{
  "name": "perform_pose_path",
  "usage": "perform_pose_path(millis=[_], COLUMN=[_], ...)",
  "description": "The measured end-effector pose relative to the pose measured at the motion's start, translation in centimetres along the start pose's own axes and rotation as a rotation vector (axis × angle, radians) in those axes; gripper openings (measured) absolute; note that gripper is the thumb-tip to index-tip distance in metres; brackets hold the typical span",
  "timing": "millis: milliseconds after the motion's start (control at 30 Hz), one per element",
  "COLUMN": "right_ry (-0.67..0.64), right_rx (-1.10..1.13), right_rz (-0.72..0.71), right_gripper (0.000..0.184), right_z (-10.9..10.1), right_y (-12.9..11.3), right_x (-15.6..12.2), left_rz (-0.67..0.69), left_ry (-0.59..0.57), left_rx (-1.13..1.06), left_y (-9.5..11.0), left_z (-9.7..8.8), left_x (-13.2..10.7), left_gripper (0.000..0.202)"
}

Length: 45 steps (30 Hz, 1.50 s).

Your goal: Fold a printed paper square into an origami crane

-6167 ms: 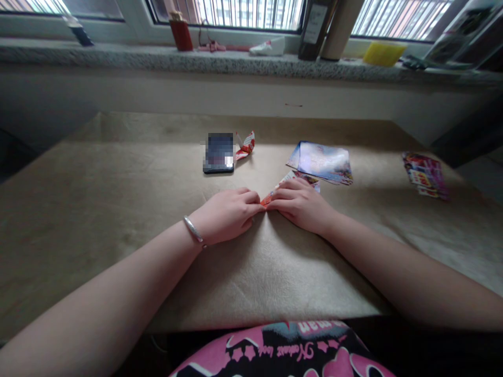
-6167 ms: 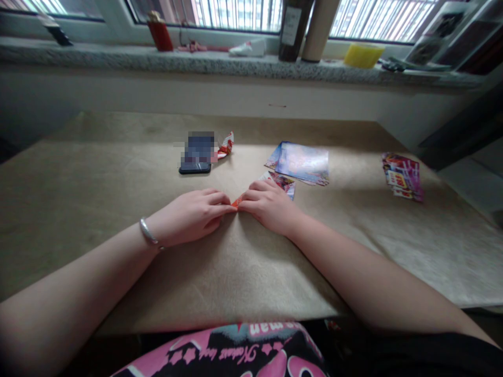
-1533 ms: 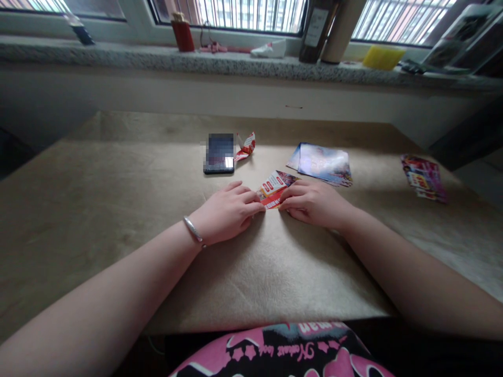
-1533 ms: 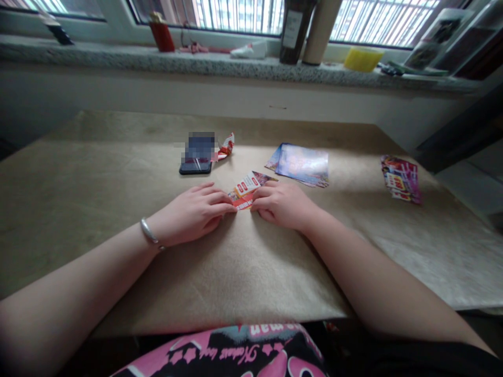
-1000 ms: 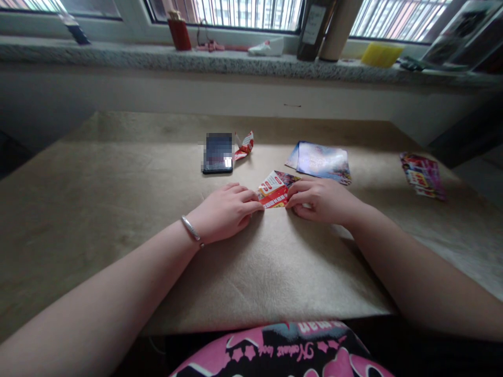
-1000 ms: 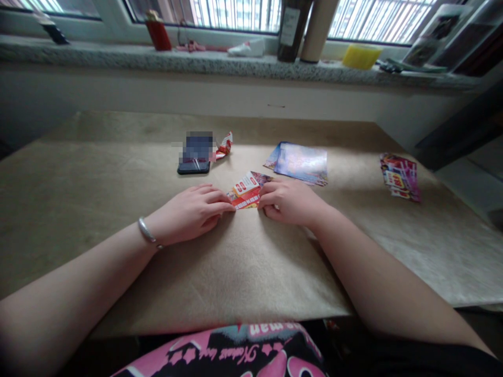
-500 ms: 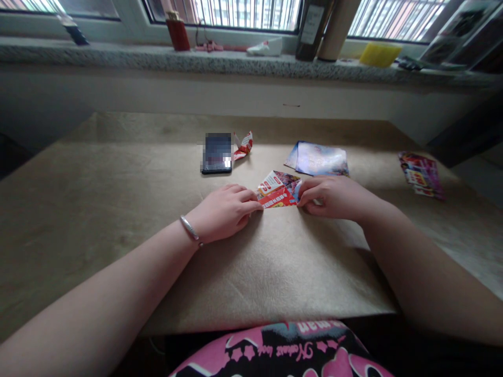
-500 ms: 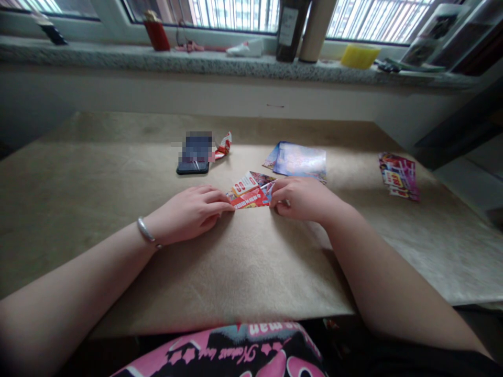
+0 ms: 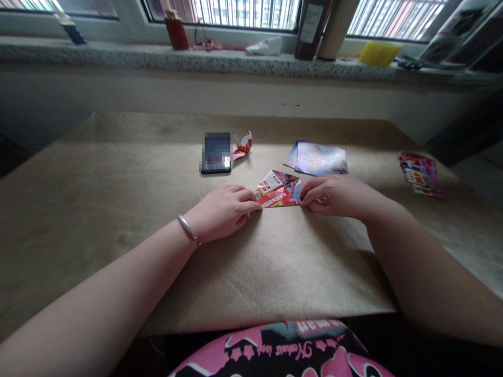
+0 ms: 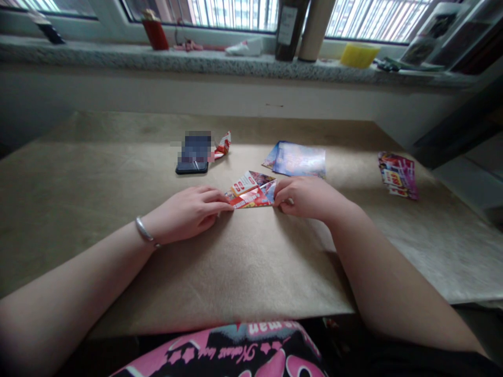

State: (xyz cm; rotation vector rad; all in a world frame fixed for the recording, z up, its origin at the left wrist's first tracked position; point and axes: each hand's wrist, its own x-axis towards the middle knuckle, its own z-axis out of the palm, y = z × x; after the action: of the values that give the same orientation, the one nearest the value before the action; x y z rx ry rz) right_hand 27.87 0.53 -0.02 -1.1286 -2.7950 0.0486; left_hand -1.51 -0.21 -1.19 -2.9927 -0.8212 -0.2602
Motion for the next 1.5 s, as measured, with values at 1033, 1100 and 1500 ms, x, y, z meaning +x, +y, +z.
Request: perform_pose_path(millis=[1033,1100,1500], right_ry=[0.144,0.157,0.169], right_rx=[0.141,0.181,0.211], right_rz=[0.079,0.056,0.059], right_gripper=[0.017,0.019,0.019], right_z=[3.2,3.4,2.9], right_y=[-1.0,-0.7,-1.5], right_x=[1.6,1.5,1.7], left_rz=[-0.024,-0.041,-0.048], left_ry=[-0.030,-0.038,0.003], left_rx=[-0.063,-0.072,-0.076], left_y=[-0.8,-0.7,-0.8], left_z=[0.7,0.7,0.4], left_x=[-0.3,-0.3,-0.3], left_gripper=[0.041,0.042,0.037])
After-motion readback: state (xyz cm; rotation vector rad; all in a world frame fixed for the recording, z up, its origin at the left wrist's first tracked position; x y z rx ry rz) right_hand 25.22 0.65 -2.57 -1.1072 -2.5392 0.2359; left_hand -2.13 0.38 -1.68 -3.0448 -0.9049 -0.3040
